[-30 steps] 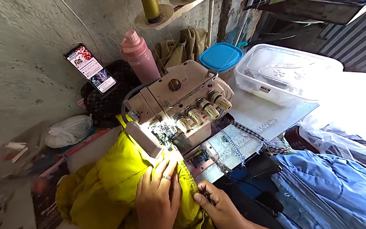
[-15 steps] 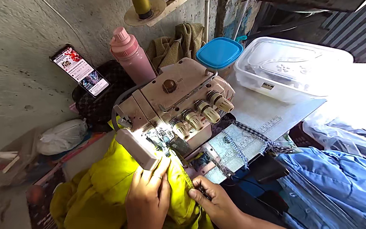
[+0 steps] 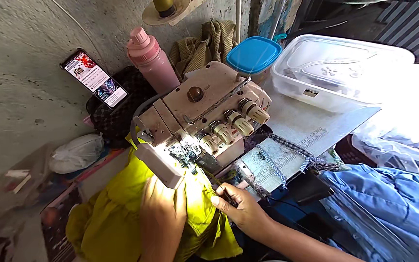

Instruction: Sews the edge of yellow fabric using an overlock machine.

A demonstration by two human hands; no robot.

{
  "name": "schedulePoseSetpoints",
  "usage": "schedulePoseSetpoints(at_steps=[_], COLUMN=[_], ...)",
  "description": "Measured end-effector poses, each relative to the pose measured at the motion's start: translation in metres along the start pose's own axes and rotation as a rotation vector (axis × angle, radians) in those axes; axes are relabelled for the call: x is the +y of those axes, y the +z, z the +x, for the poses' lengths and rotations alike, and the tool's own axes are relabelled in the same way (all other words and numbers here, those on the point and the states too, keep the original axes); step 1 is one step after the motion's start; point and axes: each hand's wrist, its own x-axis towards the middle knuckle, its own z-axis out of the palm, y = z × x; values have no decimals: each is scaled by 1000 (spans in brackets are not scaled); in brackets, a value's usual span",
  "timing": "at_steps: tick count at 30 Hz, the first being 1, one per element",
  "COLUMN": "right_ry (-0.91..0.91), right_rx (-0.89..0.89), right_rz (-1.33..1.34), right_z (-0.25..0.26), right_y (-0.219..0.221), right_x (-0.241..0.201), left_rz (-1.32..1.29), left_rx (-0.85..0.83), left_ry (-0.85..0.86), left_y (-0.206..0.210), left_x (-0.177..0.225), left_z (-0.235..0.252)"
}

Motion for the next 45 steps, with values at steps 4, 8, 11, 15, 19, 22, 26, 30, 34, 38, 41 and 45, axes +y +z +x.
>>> schedulePoseSetpoints(at_steps=[4,8,11,15,19,22,26,30,34,38,41,45], right_ry=[-38,-132,-162,-175,-178,-166,-131,-24,45,43,18,6], right_rx=[-10,16,68,124,141,125,102,116,134,146,150,147], right_rz=[-78,-127,-127,-62,-25,-21,-62,-2,74,77,74,87], right_z=[-3,1,2,-3,-2,2,22,48,60,61,61,62], right_y=[-7,-6,-5,-2,2,1,2,6,10,11,11,12], right_x=[0,-3,-4,-2,1,1,-4,-11,-14,-12,-10,-9], left_rz=[-23,16,160,235,318,340,355,300,219,181,191,162], left_rx=[-11,92,208,157,98,91,38,-60,-127,-44,-10,-53], left_ry=[30,22,38,117,165,174,167,193,182,200,202,144], left_y=[-32,21,46,15,4,2,-2,-6,-7,-6,-7,-6], left_x=[50,74,54,36,32,32,28,20,7,2,5,6], left_z=[-35,-55,-50,-53,-55,-50,-35,-20,-6,-6,-15,-12])
